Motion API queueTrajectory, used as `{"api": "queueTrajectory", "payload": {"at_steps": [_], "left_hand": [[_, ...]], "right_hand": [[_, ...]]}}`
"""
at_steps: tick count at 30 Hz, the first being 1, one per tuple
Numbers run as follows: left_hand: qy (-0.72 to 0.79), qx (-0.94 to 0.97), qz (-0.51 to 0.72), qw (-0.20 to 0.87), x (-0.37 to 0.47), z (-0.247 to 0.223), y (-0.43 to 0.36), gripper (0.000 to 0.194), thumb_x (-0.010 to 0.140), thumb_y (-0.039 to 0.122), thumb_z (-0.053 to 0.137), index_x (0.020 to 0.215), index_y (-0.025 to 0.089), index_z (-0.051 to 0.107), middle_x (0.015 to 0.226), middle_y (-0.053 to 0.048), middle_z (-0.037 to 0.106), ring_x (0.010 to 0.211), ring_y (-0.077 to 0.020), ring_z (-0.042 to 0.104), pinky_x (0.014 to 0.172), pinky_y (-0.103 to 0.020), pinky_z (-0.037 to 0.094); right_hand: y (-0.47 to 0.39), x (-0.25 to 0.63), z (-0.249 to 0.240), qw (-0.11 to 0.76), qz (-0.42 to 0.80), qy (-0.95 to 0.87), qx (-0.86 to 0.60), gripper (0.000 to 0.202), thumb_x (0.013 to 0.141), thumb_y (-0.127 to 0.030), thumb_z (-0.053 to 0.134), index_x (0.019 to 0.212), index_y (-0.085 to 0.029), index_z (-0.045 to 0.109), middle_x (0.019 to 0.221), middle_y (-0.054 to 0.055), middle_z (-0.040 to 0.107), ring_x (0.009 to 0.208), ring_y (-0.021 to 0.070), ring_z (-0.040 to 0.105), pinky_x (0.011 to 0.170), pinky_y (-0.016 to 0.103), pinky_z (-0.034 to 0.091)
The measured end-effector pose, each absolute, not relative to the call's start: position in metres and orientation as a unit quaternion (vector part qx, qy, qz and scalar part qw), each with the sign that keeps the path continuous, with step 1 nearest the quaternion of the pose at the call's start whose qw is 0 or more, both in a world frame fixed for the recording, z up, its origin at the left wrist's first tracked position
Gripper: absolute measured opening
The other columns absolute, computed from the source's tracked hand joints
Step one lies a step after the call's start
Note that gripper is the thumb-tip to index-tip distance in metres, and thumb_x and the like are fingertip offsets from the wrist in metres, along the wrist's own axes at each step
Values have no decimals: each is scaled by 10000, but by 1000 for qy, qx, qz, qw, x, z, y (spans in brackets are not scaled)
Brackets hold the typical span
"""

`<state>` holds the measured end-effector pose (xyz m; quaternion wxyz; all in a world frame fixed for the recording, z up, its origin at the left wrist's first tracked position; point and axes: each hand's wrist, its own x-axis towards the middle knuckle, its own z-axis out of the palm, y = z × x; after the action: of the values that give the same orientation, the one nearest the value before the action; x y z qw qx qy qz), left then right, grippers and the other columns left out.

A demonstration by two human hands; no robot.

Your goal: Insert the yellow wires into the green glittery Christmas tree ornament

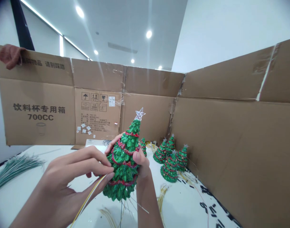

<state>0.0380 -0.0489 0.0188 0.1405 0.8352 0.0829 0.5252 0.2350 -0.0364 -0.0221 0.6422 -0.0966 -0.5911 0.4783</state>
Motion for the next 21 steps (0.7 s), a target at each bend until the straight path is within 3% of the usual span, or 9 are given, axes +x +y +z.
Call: {"api": "queueTrajectory", "payload": {"at_steps": [7, 21], "left_hand": [[85, 829, 531, 152, 39, 21, -51, 187, 912, 51, 683, 842, 206, 760, 836, 23, 734, 689, -75, 660, 635, -199, 532], [117, 830, 513, 185, 39, 18, -45, 157, 933, 109, 708, 843, 222, 769, 856, 1, 719, 690, -103, 645, 596, -230, 519]], "right_hand": [[-32, 234, -23, 681, 481, -550, -54, 556, 802, -705, 690, 1076, -221, 724, 929, 97, 721, 758, 295, 720, 749, 519, 636], [-25, 235, -23, 665, 480, -566, -80, 553, 806, -711, 677, 1065, -222, 708, 962, 108, 734, 792, 280, 711, 779, 484, 621]]}}
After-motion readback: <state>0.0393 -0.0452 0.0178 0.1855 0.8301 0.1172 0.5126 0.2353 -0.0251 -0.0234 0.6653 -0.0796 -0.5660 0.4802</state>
